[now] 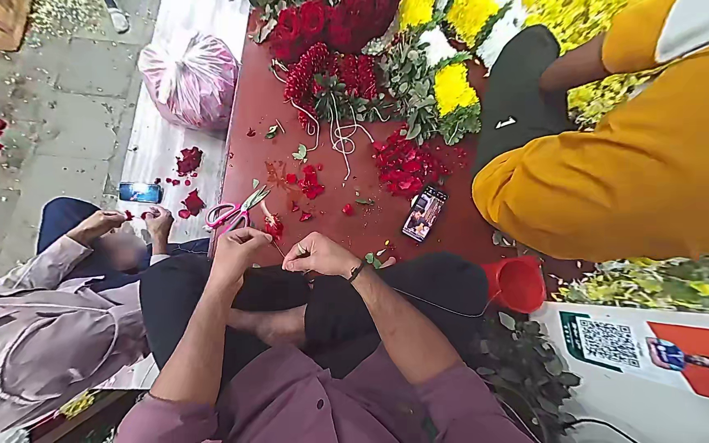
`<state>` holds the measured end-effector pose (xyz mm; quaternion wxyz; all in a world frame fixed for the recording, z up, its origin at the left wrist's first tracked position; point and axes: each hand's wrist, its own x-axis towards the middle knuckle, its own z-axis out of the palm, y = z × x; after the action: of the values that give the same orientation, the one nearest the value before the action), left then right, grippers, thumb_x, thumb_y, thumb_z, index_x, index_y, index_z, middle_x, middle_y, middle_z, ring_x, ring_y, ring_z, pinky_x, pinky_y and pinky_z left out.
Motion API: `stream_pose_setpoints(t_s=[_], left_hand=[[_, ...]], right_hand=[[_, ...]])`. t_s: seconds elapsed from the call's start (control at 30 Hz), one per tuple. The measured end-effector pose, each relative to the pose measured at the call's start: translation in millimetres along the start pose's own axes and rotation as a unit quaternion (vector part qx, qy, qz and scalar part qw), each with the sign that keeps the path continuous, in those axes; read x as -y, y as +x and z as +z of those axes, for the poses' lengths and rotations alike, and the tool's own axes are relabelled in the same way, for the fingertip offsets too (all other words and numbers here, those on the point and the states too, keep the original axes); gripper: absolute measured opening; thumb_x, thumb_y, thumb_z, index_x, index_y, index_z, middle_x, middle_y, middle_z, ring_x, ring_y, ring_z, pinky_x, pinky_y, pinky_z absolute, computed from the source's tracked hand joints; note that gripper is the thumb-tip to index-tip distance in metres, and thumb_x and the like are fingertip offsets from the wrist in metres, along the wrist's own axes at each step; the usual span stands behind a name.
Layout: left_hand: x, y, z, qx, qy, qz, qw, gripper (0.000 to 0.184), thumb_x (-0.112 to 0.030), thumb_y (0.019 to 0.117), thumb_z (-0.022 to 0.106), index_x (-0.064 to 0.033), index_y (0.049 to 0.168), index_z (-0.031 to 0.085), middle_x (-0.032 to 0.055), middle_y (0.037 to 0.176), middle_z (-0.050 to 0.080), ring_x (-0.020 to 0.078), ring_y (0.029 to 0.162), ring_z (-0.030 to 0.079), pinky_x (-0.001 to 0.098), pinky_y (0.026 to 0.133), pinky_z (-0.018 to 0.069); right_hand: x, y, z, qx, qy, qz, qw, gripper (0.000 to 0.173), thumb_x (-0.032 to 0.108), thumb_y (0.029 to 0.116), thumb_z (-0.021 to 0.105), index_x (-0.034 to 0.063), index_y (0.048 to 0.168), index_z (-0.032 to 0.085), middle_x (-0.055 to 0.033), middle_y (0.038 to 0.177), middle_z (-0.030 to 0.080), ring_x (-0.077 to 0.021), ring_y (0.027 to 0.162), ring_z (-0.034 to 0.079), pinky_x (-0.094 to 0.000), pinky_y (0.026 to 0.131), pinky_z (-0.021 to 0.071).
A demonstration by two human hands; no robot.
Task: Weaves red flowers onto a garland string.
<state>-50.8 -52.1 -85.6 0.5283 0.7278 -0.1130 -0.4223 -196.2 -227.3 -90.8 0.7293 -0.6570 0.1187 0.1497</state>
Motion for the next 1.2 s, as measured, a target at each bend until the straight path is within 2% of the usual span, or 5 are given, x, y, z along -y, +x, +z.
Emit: stream_pose_setpoints(t_s=[0.13, 0.63, 0.77, 1.03, 1.2], left_hand=[[11.3, 6.4, 2.9, -0.008, 0.209, -0.027, 0.977, 0.011, -0.024, 0.0923, 0.078, -0.0133, 0.093, 0.079, 0.0025, 0.083, 0.075, 0.0158, 0.069, 0.068, 0.045, 0.067, 0.0572], [10.7, 2.0, 6.8, 0.011, 0.186, -0.029, 0.982, 0.018, -0.029, 0.0904, 0.079, -0.0117, 0.091, 0.077, 0.0042, 0.079, 0.073, 0.017, 0.069, 0.067, 0.0445, 0.068, 0.0565], [11.4, 4.2, 7.6, -0.017, 0.116, -0.046, 0.992, 0.015, -0.024, 0.0896, 0.08, -0.0097, 0.092, 0.078, 0.004, 0.083, 0.075, 0.0159, 0.072, 0.069, 0.0413, 0.068, 0.0571], [11.8, 8.5, 5.7, -0.064, 0.133, -0.056, 0.987, 0.013, -0.026, 0.0835, 0.085, -0.0146, 0.086, 0.08, 0.0021, 0.075, 0.073, 0.0152, 0.061, 0.062, 0.0413, 0.059, 0.0509], [7.5, 5.5, 0.2, -0.074, 0.159, -0.055, 0.983, 0.011, -0.025, 0.0849, 0.083, -0.0145, 0.084, 0.079, 0.002, 0.074, 0.073, 0.0147, 0.061, 0.065, 0.0422, 0.06, 0.0534]], right_hand=[[4.2, 1.3, 2.2, -0.066, -0.01, -0.018, 0.998, 0.009, 0.007, 0.0931, 0.073, 0.002, 0.091, 0.079, -0.0037, 0.079, 0.074, -0.0049, 0.07, 0.066, -0.0259, 0.069, 0.0567], [18.2, -15.8, -15.6, -0.255, -0.046, 0.033, 0.965, 0.012, 0.018, 0.0974, 0.071, 0.0078, 0.099, 0.078, -0.0067, 0.09, 0.074, -0.0158, 0.075, 0.067, -0.0369, 0.067, 0.056], [15.4, -10.1, -21.1, -0.223, -0.056, 0.034, 0.973, 0.009, 0.017, 0.0945, 0.074, 0.0089, 0.094, 0.08, -0.0027, 0.079, 0.073, -0.0101, 0.062, 0.059, -0.0307, 0.058, 0.0483], [16.1, -7.5, -7.7, -0.123, -0.031, 0.019, 0.992, 0.006, 0.009, 0.0914, 0.075, 0.0056, 0.09, 0.08, -0.0025, 0.081, 0.075, -0.0076, 0.073, 0.068, -0.0294, 0.073, 0.0575], [9.3, -23.4, -32.9, -0.018, -0.058, 0.228, 0.972, 0.024, 0.022, 0.1052, 0.058, 0.0054, 0.107, 0.075, 0.0007, 0.077, 0.07, -0.0036, 0.059, 0.057, -0.0209, 0.053, 0.0453]])
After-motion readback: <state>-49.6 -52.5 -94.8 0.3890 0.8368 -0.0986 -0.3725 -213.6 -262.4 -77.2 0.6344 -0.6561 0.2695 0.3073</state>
